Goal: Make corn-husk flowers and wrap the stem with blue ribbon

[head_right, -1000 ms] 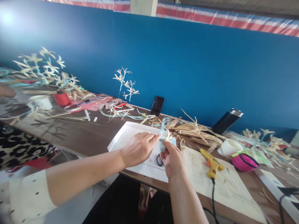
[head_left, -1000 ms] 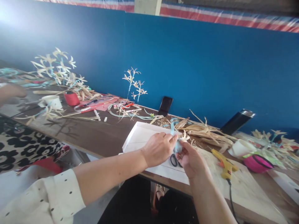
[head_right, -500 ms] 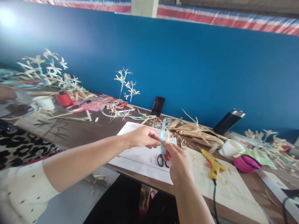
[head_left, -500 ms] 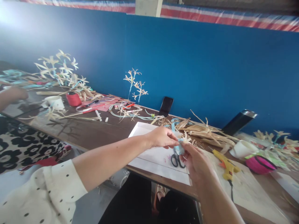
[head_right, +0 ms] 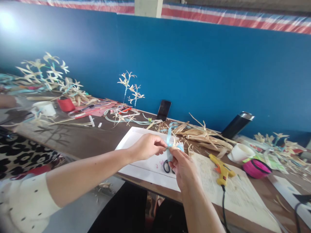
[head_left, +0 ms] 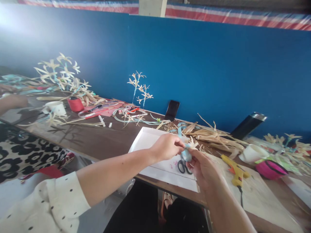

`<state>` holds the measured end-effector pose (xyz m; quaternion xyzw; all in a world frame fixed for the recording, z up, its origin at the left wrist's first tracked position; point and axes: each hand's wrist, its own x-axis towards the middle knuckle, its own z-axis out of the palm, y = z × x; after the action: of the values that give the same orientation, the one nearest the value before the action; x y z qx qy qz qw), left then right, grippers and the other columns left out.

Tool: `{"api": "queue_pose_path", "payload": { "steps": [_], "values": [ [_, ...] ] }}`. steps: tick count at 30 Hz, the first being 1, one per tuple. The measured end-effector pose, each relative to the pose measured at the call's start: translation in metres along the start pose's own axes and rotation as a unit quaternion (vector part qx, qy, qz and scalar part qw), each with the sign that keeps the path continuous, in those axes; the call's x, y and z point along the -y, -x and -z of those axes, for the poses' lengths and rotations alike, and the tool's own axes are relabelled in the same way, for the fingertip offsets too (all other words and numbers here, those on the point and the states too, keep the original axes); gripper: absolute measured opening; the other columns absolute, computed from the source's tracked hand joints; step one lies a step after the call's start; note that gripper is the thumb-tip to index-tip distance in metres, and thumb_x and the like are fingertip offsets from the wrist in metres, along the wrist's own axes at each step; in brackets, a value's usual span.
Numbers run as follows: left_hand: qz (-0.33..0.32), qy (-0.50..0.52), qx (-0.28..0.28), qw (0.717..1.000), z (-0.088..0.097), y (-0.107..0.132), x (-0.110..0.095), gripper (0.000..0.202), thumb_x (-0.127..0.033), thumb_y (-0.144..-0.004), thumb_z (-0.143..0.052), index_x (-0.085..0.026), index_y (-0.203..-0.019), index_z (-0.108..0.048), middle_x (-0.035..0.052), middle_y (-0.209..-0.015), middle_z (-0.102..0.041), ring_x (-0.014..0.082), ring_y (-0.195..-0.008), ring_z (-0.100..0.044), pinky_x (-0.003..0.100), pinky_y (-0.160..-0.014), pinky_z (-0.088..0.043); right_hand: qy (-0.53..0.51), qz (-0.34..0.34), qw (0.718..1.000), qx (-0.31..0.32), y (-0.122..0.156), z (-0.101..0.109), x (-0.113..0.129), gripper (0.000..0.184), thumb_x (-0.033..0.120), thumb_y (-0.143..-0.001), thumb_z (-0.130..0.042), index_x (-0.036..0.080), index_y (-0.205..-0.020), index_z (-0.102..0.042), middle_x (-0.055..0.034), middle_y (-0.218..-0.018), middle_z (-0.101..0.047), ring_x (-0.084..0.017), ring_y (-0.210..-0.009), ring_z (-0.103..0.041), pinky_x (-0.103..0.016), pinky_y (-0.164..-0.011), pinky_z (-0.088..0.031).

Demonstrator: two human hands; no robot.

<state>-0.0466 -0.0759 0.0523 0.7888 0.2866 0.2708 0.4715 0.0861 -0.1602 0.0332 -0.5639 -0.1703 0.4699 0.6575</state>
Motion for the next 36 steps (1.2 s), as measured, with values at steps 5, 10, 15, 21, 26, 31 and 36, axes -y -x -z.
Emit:
{"api": "queue_pose_path", "payload": {
  "steps": [5, 10, 15, 21, 26, 31, 36],
  "values": [
    [-0.023, -0.064, -0.021, 0.997, 0.000, 0.003, -0.004, 0.017, -0.027, -0.076, -0.059, -0.018, -0.084, -0.070, 0.0022, -0.071, -0.069, 0.0129, -0.066, -0.061, 0.024, -0.064, -0.046, 0.006, 0.009, 1.000, 0.004, 0.003, -0.002, 0.002, 0.023, 0.028, -0.057, -0.077, 0.019, -0.074, -0.066, 0.0018, -0.067, -0.063, -0.010, -0.057, -0.052, -0.021, -0.052, -0.040],
    [-0.034, -0.089, -0.031, 0.995, -0.001, 0.005, -0.005, 0.018, -0.029, -0.078, -0.057, -0.018, -0.084, -0.071, 0.0025, -0.072, -0.069, 0.0140, -0.069, -0.062, 0.024, -0.065, -0.045, 0.012, 0.014, 1.000, 0.002, 0.001, -0.002, 0.003, 0.022, 0.029, -0.057, -0.077, 0.019, -0.073, -0.065, 0.0038, -0.064, -0.062, -0.009, -0.055, -0.051, -0.021, -0.051, -0.039],
    [-0.035, -0.099, -0.023, 0.994, -0.001, 0.004, -0.003, 0.017, -0.029, -0.078, -0.057, -0.018, -0.078, -0.070, 0.0021, -0.072, -0.069, 0.0136, -0.069, -0.061, 0.023, -0.063, -0.043, 0.029, 0.011, 0.999, 0.010, -0.003, -0.001, 0.002, 0.022, 0.031, -0.058, -0.077, 0.019, -0.073, -0.066, 0.0013, -0.067, -0.064, -0.010, -0.057, -0.053, -0.022, -0.051, -0.039],
    [-0.041, -0.107, -0.035, 0.993, -0.001, 0.001, -0.001, 0.017, -0.029, -0.077, -0.058, -0.018, -0.079, -0.070, 0.0026, -0.073, -0.069, 0.0137, -0.070, -0.060, 0.023, -0.063, -0.042, 0.031, 0.011, 0.999, 0.036, -0.005, 0.000, 0.004, 0.024, 0.033, -0.057, -0.079, 0.019, -0.074, -0.067, 0.0026, -0.068, -0.063, -0.008, -0.058, -0.050, -0.020, -0.053, -0.040],
    [-0.050, -0.107, -0.045, 0.992, -0.002, 0.000, -0.002, 0.018, -0.029, -0.078, -0.056, -0.018, -0.076, -0.070, 0.0024, -0.074, -0.069, 0.0132, -0.069, -0.060, 0.022, -0.063, -0.042, 0.037, 0.019, 0.998, 0.056, -0.001, 0.003, 0.008, 0.027, 0.032, -0.058, -0.076, 0.020, -0.081, -0.070, 0.0015, -0.073, -0.065, -0.010, -0.061, -0.053, -0.021, -0.056, -0.041],
    [-0.033, -0.103, -0.047, 0.993, -0.003, -0.001, -0.003, 0.019, -0.029, -0.078, -0.056, -0.017, -0.078, -0.070, 0.0028, -0.072, -0.069, 0.0138, -0.068, -0.061, 0.023, -0.061, -0.043, 0.036, 0.021, 0.996, 0.078, 0.000, 0.006, 0.009, 0.026, 0.033, -0.062, -0.074, 0.023, -0.085, -0.070, 0.0003, -0.083, -0.068, -0.014, -0.076, -0.059, -0.023, -0.064, -0.045],
    [-0.030, -0.102, -0.055, 0.993, -0.003, -0.004, -0.003, 0.018, -0.026, -0.077, -0.055, -0.018, -0.078, -0.071, 0.0026, -0.072, -0.070, 0.0144, -0.071, -0.062, 0.023, -0.064, -0.045, 0.092, 0.062, 0.992, 0.053, 0.000, 0.021, 0.010, 0.035, 0.034, -0.060, -0.078, 0.020, -0.091, -0.072, -0.0056, -0.103, -0.068, -0.023, -0.100, -0.059, -0.029, -0.076, -0.049]
  ]
}}
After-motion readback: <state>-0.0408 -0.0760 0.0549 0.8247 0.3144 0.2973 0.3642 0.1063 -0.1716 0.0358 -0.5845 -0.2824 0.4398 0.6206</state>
